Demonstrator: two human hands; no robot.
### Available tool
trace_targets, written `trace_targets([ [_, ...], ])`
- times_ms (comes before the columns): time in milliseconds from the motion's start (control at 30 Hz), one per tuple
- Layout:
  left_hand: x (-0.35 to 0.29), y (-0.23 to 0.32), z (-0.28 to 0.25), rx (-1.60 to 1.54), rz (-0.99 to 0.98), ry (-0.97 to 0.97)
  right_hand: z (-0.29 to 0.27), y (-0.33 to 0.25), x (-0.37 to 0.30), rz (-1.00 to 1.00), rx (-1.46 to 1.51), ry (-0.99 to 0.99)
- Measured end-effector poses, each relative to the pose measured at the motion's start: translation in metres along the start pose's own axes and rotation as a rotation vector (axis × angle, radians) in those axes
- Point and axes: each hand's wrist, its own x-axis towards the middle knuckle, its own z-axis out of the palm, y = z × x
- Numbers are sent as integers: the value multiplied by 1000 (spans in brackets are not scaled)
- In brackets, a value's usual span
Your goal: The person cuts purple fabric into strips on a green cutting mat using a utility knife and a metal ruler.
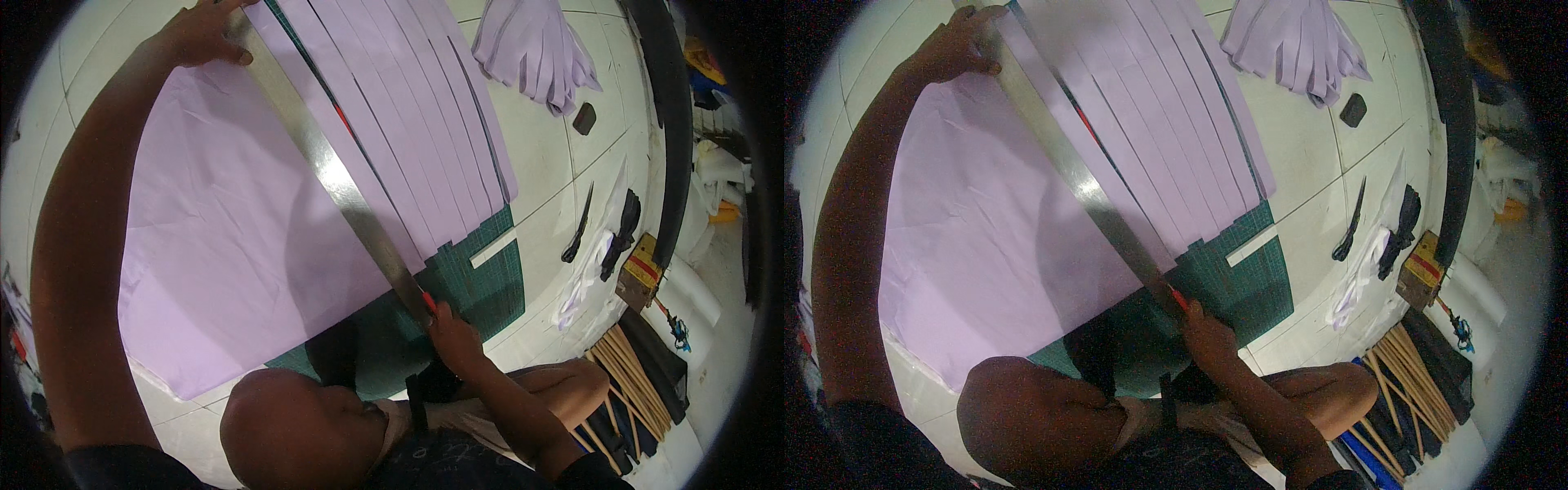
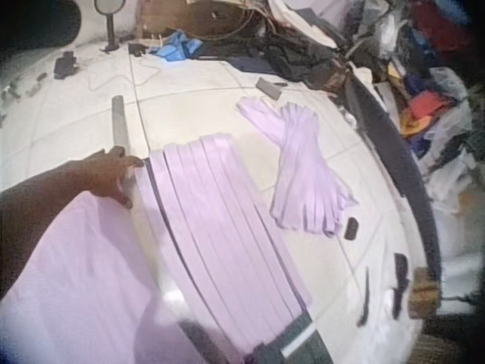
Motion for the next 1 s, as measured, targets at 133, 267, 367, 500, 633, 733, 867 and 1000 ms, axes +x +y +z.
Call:
trace_targets([
  [133, 12, -44, 28, -69, 45, 141, 25, 25, 4, -100, -48, 99],
  [267, 27, -65, 52, 108, 123, 254, 26, 34, -1, -65, -79, 85],
  [367, 31, -55, 50, -39, 94, 224, 13, 36, -13, -26, -127, 63],
  [500, 25, -72, 52, -101, 153, 288, -24, 28, -36, -62, -132, 44],
  [633, 21, -46, 44, -32, 48, 252, -58, -34, 7, -250, -14, 198],
  [733, 14, -33, 29, -27, -3, 190, -87, -116, 57, -470, 88, 369],
  [867, 3, -28, 16, -57, -62, 99, -133, -234, 101, -634, 126, 465],
  [1000, -2, -25, 21, -87, -97, 152, -166, -311, 132, -687, 104, 565],
])
